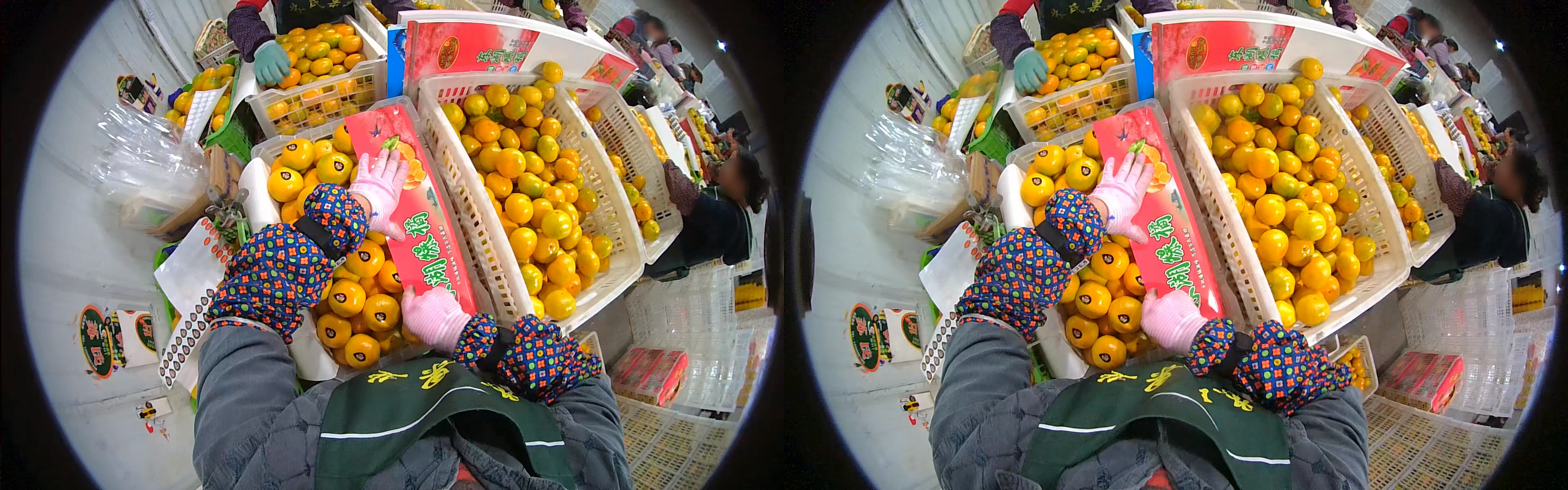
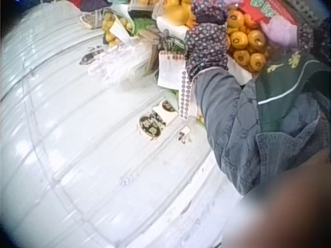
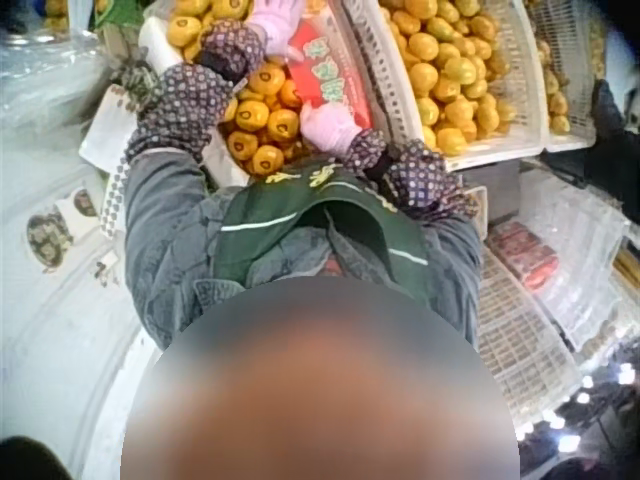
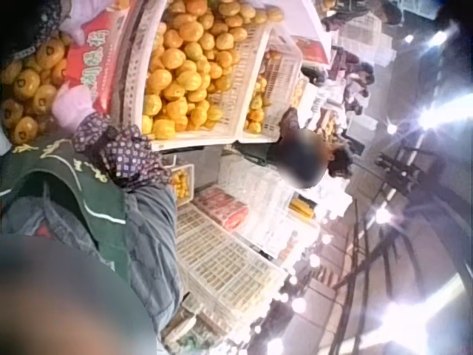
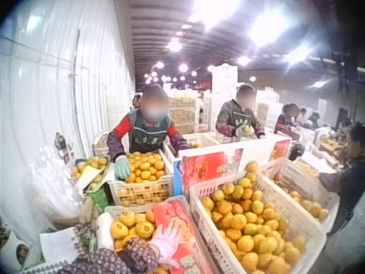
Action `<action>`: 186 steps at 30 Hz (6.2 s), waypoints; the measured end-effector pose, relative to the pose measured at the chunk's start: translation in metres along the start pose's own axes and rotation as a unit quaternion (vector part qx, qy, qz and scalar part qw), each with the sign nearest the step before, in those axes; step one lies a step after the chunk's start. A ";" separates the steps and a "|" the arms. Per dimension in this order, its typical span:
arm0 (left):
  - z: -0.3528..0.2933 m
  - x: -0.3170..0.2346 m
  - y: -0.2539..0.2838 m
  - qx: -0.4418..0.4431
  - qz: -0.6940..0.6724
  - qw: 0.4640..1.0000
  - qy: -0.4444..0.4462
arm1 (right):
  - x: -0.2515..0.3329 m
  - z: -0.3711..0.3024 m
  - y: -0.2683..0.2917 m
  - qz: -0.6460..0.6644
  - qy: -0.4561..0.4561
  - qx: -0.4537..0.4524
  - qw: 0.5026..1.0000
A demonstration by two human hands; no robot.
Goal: The person selects oranges from white crates, applies small round stickers to each orange, and then places the labeled oranges into a red cardboard box. The person also handles sticker sheets and packaging materials during the process.
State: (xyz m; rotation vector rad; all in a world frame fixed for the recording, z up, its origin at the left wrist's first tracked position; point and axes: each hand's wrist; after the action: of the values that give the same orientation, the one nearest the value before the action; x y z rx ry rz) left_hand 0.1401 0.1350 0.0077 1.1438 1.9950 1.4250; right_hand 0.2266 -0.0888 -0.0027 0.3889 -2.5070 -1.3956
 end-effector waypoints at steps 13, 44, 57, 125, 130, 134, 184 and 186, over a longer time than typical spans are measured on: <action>0.000 -0.003 -0.003 -0.004 -0.004 0.999 0.032 | -0.137 0.174 0.069 0.113 -0.022 -0.480 0.869; -0.250 -0.158 -0.166 -0.363 -0.410 0.798 0.252 | -0.170 0.206 0.049 0.046 0.011 -0.424 0.904; -0.102 -0.005 -0.097 -0.219 -0.159 0.844 0.463 | -0.154 0.195 0.052 0.060 -0.043 -0.394 0.916; -0.530 -0.831 -0.392 -0.148 -0.287 0.487 0.811 | 0.408 -0.235 -0.371 0.078 0.594 0.225 0.769; -0.528 -0.841 -0.384 -0.164 -0.289 0.454 0.826 | 0.507 -0.229 -0.444 -0.097 0.622 0.186 0.755; -0.530 -0.843 -0.382 -0.167 -0.290 0.443 0.832 | 0.540 -0.216 -0.516 -0.269 0.596 0.093 0.751; -0.719 -0.950 -0.263 -0.665 -0.476 -0.102 0.567 | 0.468 -0.144 -0.378 0.264 0.514 0.288 0.764; -0.733 -0.937 -0.248 -0.670 -0.447 0.022 0.592 | 0.481 -0.123 -0.387 0.302 0.534 0.257 0.747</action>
State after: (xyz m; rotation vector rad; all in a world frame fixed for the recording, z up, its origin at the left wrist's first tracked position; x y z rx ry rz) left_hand 0.0380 -1.0750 -0.0497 -2.2736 -0.0483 1.9122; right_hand -0.1382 -0.5489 -0.2299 0.2882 -1.6732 -0.0637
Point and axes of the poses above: each hand's wrist, its own z-axis towards the middle knuckle, its own y-axis out of the back of the hand, x = y × z, and after that the axes turned 6 degrees about x, right-handed
